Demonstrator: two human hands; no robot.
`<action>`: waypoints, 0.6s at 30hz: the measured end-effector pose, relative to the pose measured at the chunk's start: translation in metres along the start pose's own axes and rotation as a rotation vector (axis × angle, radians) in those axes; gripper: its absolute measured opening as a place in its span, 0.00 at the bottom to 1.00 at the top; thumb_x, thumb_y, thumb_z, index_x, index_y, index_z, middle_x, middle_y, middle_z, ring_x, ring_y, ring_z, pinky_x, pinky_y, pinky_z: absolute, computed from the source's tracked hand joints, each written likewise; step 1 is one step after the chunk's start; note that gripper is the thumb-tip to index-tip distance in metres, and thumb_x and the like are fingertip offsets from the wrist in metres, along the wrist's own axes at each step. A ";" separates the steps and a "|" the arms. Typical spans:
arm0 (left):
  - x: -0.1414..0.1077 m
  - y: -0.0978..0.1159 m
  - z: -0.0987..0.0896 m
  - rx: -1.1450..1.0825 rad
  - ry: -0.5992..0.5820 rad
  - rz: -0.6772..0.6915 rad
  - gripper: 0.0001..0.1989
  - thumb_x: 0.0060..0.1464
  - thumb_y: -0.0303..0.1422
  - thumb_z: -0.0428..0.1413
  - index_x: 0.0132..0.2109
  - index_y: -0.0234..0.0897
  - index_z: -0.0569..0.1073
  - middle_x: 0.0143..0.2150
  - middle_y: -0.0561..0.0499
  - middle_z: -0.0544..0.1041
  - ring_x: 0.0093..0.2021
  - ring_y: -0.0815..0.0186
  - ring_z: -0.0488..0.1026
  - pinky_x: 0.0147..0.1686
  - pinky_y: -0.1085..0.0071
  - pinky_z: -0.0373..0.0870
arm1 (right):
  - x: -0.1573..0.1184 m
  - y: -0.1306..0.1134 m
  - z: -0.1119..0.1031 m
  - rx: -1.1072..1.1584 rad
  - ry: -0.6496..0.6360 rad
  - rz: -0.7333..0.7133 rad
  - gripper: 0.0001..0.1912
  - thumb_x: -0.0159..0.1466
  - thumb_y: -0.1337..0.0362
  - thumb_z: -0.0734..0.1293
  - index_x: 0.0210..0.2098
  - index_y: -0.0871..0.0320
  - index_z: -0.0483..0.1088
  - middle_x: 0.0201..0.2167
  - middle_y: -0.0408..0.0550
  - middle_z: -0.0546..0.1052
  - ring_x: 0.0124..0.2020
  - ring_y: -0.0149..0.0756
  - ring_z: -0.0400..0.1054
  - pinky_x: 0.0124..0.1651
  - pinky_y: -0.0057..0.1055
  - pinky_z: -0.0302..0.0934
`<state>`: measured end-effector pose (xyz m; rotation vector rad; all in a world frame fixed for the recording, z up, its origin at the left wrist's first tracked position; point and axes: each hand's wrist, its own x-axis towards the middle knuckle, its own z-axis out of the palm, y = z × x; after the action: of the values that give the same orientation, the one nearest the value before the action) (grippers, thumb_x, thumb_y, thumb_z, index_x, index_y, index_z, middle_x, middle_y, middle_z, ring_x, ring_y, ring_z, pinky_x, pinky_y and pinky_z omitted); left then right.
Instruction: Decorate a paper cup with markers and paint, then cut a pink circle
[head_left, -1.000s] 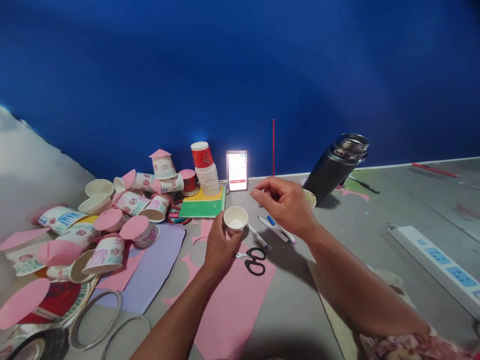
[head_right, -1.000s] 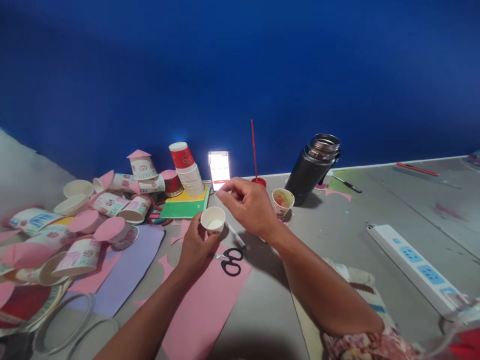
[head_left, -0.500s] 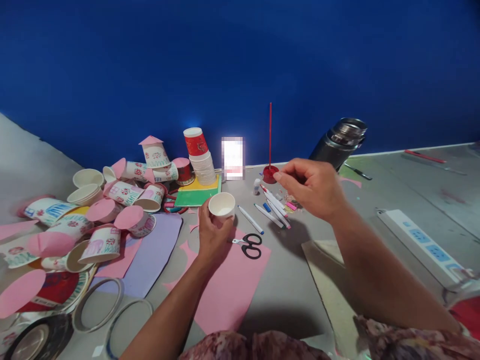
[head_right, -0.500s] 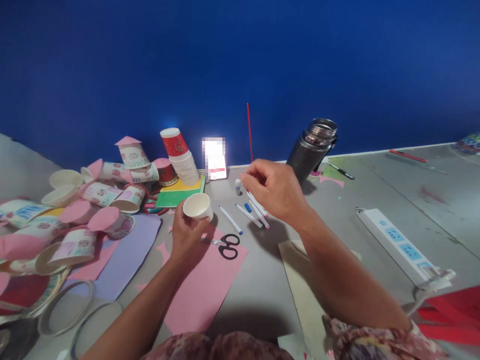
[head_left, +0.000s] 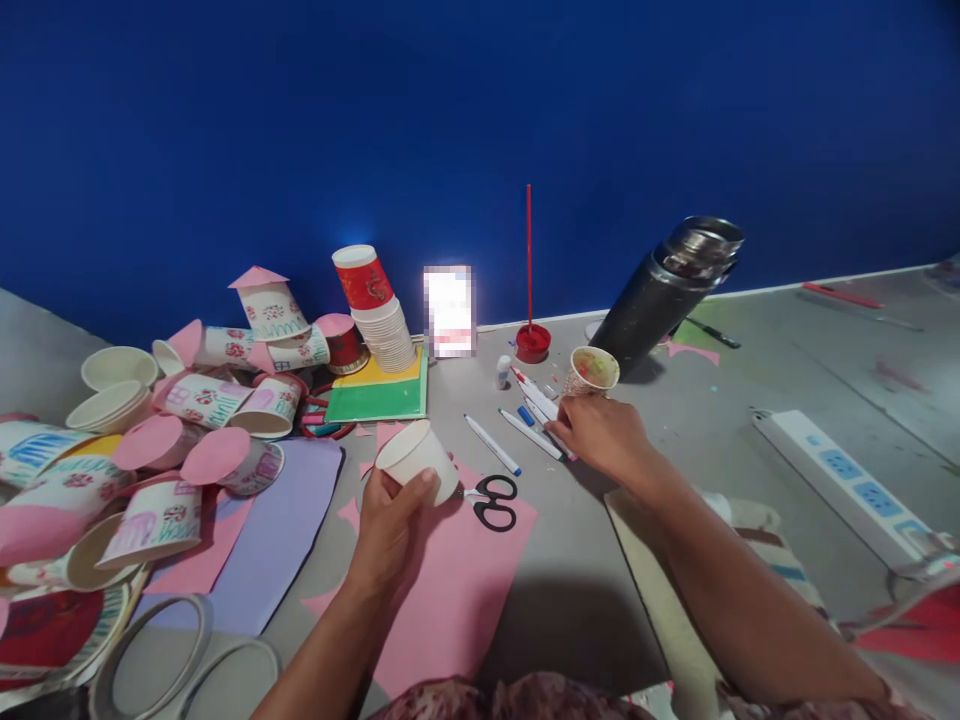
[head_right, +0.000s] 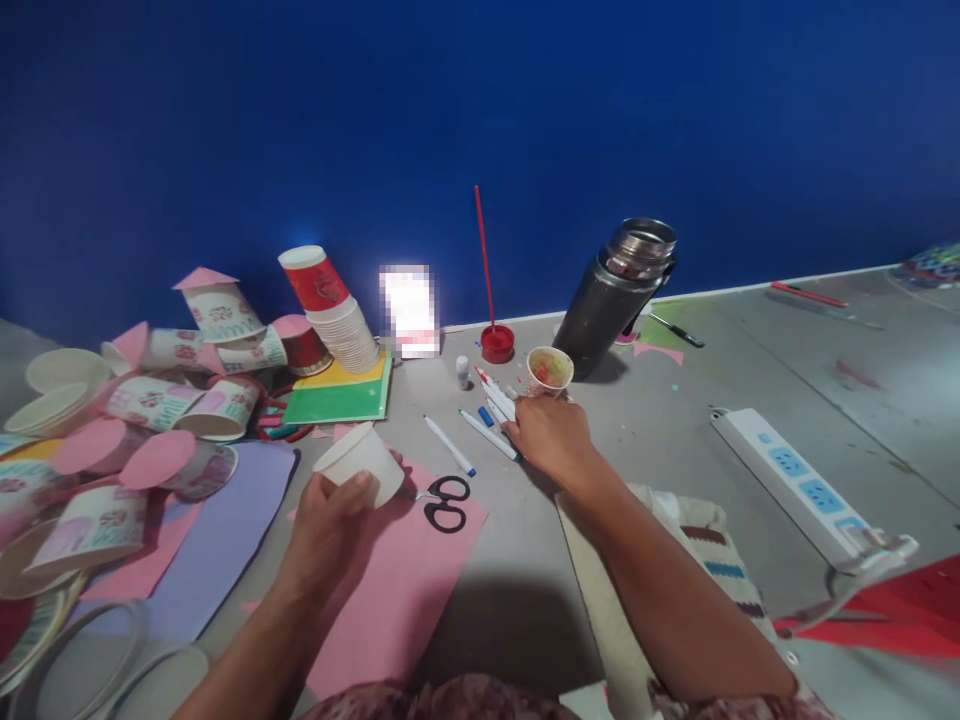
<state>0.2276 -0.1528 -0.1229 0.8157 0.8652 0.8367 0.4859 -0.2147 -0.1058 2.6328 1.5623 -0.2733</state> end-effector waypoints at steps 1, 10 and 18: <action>0.001 -0.001 -0.001 0.005 0.023 0.009 0.22 0.44 0.37 0.72 0.44 0.34 0.75 0.41 0.44 0.83 0.39 0.57 0.80 0.39 0.59 0.79 | 0.000 0.000 0.001 -0.004 -0.009 -0.001 0.15 0.69 0.54 0.67 0.39 0.58 0.80 0.36 0.60 0.84 0.41 0.52 0.79 0.39 0.36 0.61; 0.005 -0.003 -0.007 0.159 0.158 0.077 0.24 0.41 0.39 0.72 0.45 0.40 0.76 0.43 0.48 0.83 0.42 0.58 0.79 0.40 0.63 0.79 | 0.001 -0.001 0.002 -0.034 -0.052 0.007 0.14 0.68 0.54 0.68 0.44 0.57 0.78 0.40 0.60 0.84 0.43 0.55 0.79 0.38 0.38 0.62; 0.011 -0.010 -0.020 0.346 0.167 0.194 0.30 0.43 0.36 0.71 0.55 0.48 0.75 0.49 0.51 0.81 0.49 0.58 0.78 0.47 0.63 0.78 | 0.001 -0.002 0.006 -0.048 -0.084 -0.024 0.12 0.67 0.58 0.68 0.37 0.58 0.80 0.36 0.61 0.83 0.41 0.54 0.79 0.37 0.37 0.60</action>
<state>0.2175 -0.1428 -0.1430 1.1583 1.1102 0.9487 0.4842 -0.2139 -0.1119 2.5333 1.5551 -0.3387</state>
